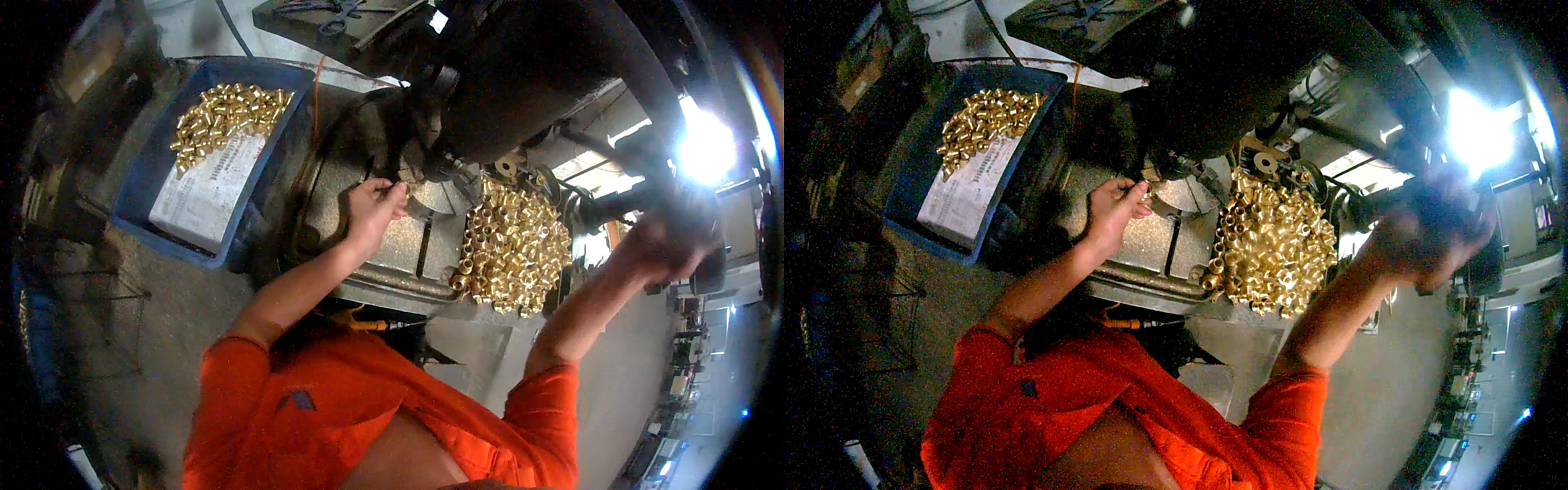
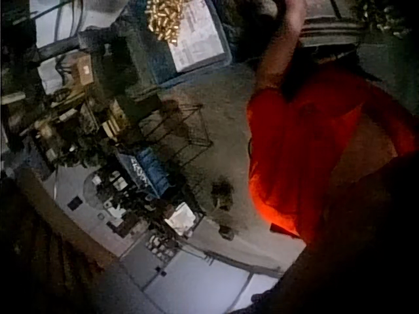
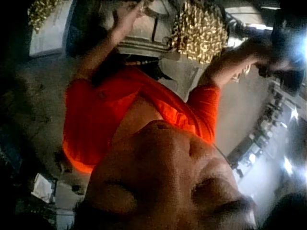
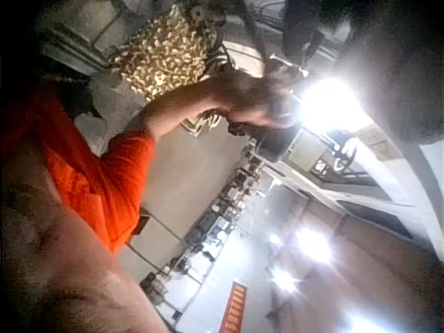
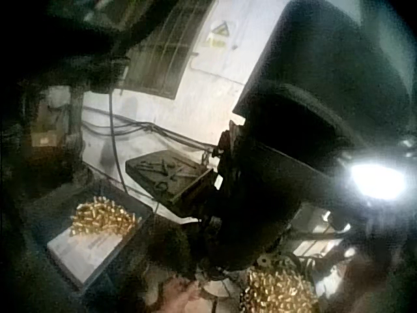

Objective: The person repeatedly picks small brass-colored metal parts from a bin, places them into a press machine, and operates the lever to process them. The processed parts are collected in a tray on the machine. The person continues this cycle throughout the clip.

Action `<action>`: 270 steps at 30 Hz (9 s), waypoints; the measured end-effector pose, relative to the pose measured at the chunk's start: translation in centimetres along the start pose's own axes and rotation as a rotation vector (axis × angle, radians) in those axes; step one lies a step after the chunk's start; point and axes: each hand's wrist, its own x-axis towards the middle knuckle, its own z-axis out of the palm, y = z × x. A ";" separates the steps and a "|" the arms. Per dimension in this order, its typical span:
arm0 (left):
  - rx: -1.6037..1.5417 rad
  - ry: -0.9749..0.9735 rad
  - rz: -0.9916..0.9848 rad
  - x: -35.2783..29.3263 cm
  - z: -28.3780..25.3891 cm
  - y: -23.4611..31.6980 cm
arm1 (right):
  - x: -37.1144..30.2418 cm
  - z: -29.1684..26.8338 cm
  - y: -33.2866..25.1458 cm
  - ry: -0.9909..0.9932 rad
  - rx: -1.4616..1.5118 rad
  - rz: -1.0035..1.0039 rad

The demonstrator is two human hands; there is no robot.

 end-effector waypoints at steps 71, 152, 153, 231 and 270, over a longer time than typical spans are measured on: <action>0.957 -0.772 0.990 -7.8 2.8 7.0 | -20.9 -6.9 3.1 -0.350 -0.557 0.888; 1.239 -0.215 0.190 -0.6 -25.0 15.2 | -26.1 4.7 -3.6 -0.198 0.900 2.097; 1.233 -0.216 0.193 -0.7 -24.9 15.3 | -26.3 4.7 -3.1 -0.160 0.919 2.075; 0.959 -0.212 0.157 -5.1 -23.7 21.8 | -40.7 7.0 -6.3 -1.252 0.211 1.359; 0.604 -0.478 0.149 -5.6 -12.2 13.8 | -28.7 11.6 -8.2 -0.854 0.550 1.093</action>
